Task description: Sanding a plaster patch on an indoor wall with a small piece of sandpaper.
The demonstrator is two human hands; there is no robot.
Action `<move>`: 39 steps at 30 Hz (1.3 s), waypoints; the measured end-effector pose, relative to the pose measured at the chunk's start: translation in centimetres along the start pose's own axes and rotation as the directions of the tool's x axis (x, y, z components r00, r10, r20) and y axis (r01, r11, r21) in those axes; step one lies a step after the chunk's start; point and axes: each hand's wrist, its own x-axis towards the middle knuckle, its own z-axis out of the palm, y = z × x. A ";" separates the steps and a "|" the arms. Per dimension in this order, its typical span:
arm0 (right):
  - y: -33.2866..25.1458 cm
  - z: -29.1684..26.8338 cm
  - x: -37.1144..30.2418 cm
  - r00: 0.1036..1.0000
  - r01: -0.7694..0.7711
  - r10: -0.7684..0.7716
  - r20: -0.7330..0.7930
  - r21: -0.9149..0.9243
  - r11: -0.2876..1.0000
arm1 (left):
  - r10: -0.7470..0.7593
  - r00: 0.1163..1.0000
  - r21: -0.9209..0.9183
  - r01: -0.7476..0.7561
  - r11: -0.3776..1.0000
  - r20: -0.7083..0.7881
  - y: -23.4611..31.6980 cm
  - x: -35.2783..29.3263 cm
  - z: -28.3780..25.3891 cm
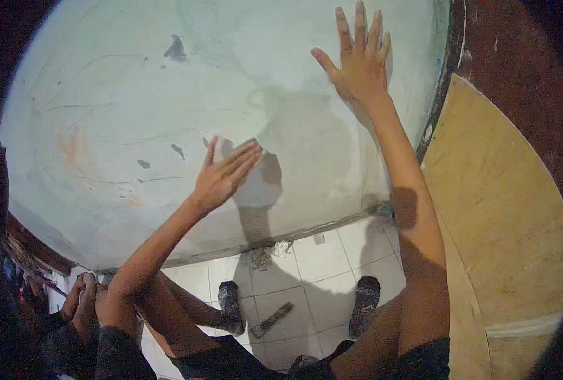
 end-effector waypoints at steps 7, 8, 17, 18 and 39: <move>-0.3 -0.1 0.1 1.000 -0.006 0.006 0.008 0.005 1.000 | 0.033 0.999 -0.031 -0.032 0.999 0.038 0.4 -0.8 1.4; 0.0 0.1 0.2 1.000 0.001 -0.001 0.007 0.006 1.000 | 0.027 0.999 -0.032 -0.026 0.999 0.034 -0.2 -0.7 1.5; -0.2 0.5 0.2 0.999 0.036 -0.035 -0.015 0.011 0.999 | 0.029 0.999 0.034 -0.030 0.999 0.036 -0.5 -2.1 1.7; -0.1 0.4 -0.2 1.000 0.015 -0.015 0.005 0.003 1.000 | 0.098 0.993 0.079 -0.103 0.992 0.066 -0.3 -1.6 1.4; -0.3 0.5 0.2 0.999 0.000 -0.001 0.036 0.020 1.000 | -0.048 0.998 -0.140 0.053 0.989 0.038 0.3 -1.7 1.2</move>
